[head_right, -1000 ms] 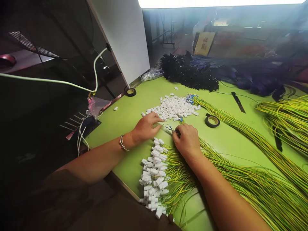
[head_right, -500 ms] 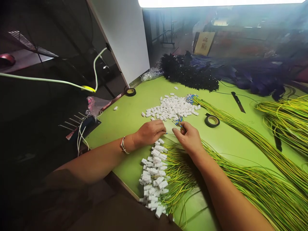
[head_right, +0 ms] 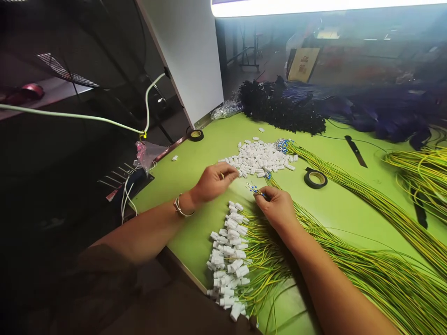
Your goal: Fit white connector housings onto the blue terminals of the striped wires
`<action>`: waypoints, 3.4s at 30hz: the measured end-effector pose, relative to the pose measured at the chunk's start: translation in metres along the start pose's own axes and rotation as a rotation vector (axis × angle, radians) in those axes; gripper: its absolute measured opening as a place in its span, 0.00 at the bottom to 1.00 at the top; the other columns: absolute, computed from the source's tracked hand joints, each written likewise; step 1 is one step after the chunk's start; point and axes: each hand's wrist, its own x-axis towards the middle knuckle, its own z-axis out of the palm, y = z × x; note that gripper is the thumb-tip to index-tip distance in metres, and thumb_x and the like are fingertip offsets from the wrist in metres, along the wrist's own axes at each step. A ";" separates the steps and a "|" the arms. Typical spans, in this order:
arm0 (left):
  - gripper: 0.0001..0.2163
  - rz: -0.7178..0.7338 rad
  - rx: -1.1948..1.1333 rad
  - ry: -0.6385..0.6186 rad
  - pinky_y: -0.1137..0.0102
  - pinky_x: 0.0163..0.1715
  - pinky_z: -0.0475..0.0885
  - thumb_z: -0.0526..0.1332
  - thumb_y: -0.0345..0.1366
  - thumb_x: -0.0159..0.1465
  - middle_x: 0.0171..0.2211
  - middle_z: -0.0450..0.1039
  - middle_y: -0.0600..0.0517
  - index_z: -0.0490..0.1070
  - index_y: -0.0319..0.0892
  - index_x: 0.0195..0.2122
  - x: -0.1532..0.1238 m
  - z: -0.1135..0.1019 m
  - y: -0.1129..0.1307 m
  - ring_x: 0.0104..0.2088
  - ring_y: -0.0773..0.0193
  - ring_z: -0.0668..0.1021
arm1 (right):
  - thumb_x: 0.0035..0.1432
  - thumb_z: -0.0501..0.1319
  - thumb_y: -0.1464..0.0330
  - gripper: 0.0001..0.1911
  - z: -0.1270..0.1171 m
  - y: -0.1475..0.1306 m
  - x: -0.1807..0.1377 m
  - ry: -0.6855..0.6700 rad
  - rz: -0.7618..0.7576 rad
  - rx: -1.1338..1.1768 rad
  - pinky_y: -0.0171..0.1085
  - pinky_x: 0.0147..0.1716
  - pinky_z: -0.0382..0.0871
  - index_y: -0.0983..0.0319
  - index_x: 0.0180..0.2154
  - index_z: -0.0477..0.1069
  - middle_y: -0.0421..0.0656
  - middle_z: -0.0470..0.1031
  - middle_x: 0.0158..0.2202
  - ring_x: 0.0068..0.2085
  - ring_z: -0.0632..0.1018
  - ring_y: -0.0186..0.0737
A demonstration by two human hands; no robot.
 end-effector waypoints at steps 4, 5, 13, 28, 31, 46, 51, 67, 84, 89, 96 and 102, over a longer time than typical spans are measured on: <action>0.10 -0.279 0.047 0.069 0.72 0.30 0.65 0.60 0.39 0.61 0.25 0.73 0.52 0.75 0.38 0.28 0.009 -0.018 -0.016 0.27 0.68 0.71 | 0.48 0.61 0.59 0.14 -0.001 -0.005 -0.002 0.082 0.036 0.083 0.33 0.20 0.51 0.62 0.21 0.68 0.34 0.55 0.16 0.20 0.56 0.29; 0.11 -0.302 0.114 0.030 0.72 0.30 0.65 0.61 0.40 0.61 0.25 0.73 0.52 0.75 0.38 0.28 0.009 -0.020 -0.018 0.26 0.68 0.71 | 0.48 0.61 0.59 0.14 -0.001 -0.005 -0.002 0.077 0.041 0.096 0.33 0.20 0.50 0.62 0.20 0.67 0.34 0.54 0.17 0.20 0.55 0.29; 0.07 -0.182 0.443 -0.230 0.67 0.43 0.69 0.61 0.31 0.61 0.36 0.74 0.46 0.79 0.39 0.36 0.004 -0.011 -0.018 0.39 0.60 0.75 | 0.48 0.62 0.58 0.14 0.000 -0.008 -0.004 0.044 0.027 0.080 0.33 0.21 0.51 0.63 0.22 0.70 0.35 0.56 0.17 0.21 0.56 0.29; 0.08 -0.536 -0.618 -0.256 0.76 0.26 0.69 0.67 0.30 0.55 0.23 0.73 0.53 0.77 0.33 0.36 -0.008 0.018 0.001 0.22 0.74 0.72 | 0.49 0.61 0.61 0.12 -0.001 -0.003 -0.007 0.030 -0.079 -0.008 0.33 0.21 0.51 0.63 0.22 0.69 0.35 0.58 0.17 0.21 0.57 0.30; 0.08 -0.544 -0.658 -0.257 0.76 0.26 0.69 0.67 0.30 0.55 0.22 0.73 0.53 0.77 0.33 0.35 -0.007 0.017 0.000 0.22 0.74 0.72 | 0.49 0.60 0.62 0.11 -0.001 -0.001 -0.007 0.036 -0.078 -0.023 0.32 0.21 0.52 0.62 0.23 0.70 0.35 0.59 0.18 0.22 0.58 0.30; 0.09 -0.515 -0.562 -0.323 0.77 0.21 0.67 0.68 0.33 0.55 0.20 0.72 0.53 0.78 0.33 0.35 -0.009 0.017 0.002 0.19 0.74 0.71 | 0.49 0.59 0.63 0.09 -0.001 0.005 -0.009 0.060 -0.128 -0.181 0.33 0.23 0.57 0.61 0.26 0.74 0.37 0.66 0.19 0.22 0.64 0.33; 0.10 -0.542 -0.632 -0.294 0.78 0.21 0.68 0.68 0.35 0.55 0.21 0.73 0.53 0.77 0.33 0.34 -0.011 0.019 0.004 0.19 0.74 0.73 | 0.50 0.59 0.64 0.09 0.000 0.007 -0.007 0.028 -0.121 -0.144 0.33 0.24 0.58 0.61 0.27 0.75 0.38 0.69 0.20 0.23 0.66 0.33; 0.05 -0.616 -0.608 -0.329 0.77 0.20 0.68 0.65 0.30 0.57 0.18 0.71 0.53 0.76 0.33 0.27 -0.012 0.025 0.018 0.17 0.74 0.71 | 0.48 0.57 0.67 0.07 0.001 0.005 -0.007 -0.064 -0.172 -0.172 0.34 0.26 0.59 0.61 0.25 0.72 0.38 0.69 0.19 0.23 0.67 0.34; 0.11 -0.143 0.044 -0.381 0.73 0.33 0.67 0.59 0.35 0.63 0.27 0.75 0.49 0.77 0.38 0.27 -0.002 -0.013 0.010 0.29 0.68 0.73 | 0.45 0.68 0.56 0.20 -0.007 0.012 -0.002 0.007 0.076 0.273 0.34 0.20 0.58 0.63 0.36 0.75 0.37 0.66 0.20 0.21 0.64 0.32; 0.11 -0.412 0.431 0.060 0.70 0.36 0.67 0.61 0.42 0.61 0.30 0.75 0.48 0.76 0.39 0.36 0.016 -0.045 -0.019 0.32 0.63 0.73 | 0.42 0.70 0.58 0.18 -0.007 0.008 -0.001 -0.045 0.073 0.336 0.33 0.21 0.60 0.62 0.30 0.72 0.37 0.66 0.20 0.22 0.65 0.32; 0.06 -0.380 0.608 -0.174 0.68 0.37 0.67 0.67 0.37 0.55 0.32 0.77 0.46 0.76 0.39 0.30 0.013 -0.045 -0.036 0.34 0.59 0.75 | 0.44 0.65 0.61 0.12 -0.006 0.001 -0.003 -0.007 0.075 0.273 0.33 0.20 0.55 0.63 0.26 0.70 0.36 0.64 0.19 0.21 0.61 0.30; 0.04 -0.465 0.246 -0.057 0.71 0.33 0.68 0.64 0.32 0.56 0.27 0.76 0.49 0.77 0.39 0.29 0.016 -0.044 -0.017 0.28 0.65 0.75 | 0.46 0.63 0.60 0.12 -0.004 -0.001 -0.003 0.024 0.029 0.241 0.32 0.21 0.52 0.63 0.25 0.70 0.35 0.60 0.18 0.21 0.59 0.29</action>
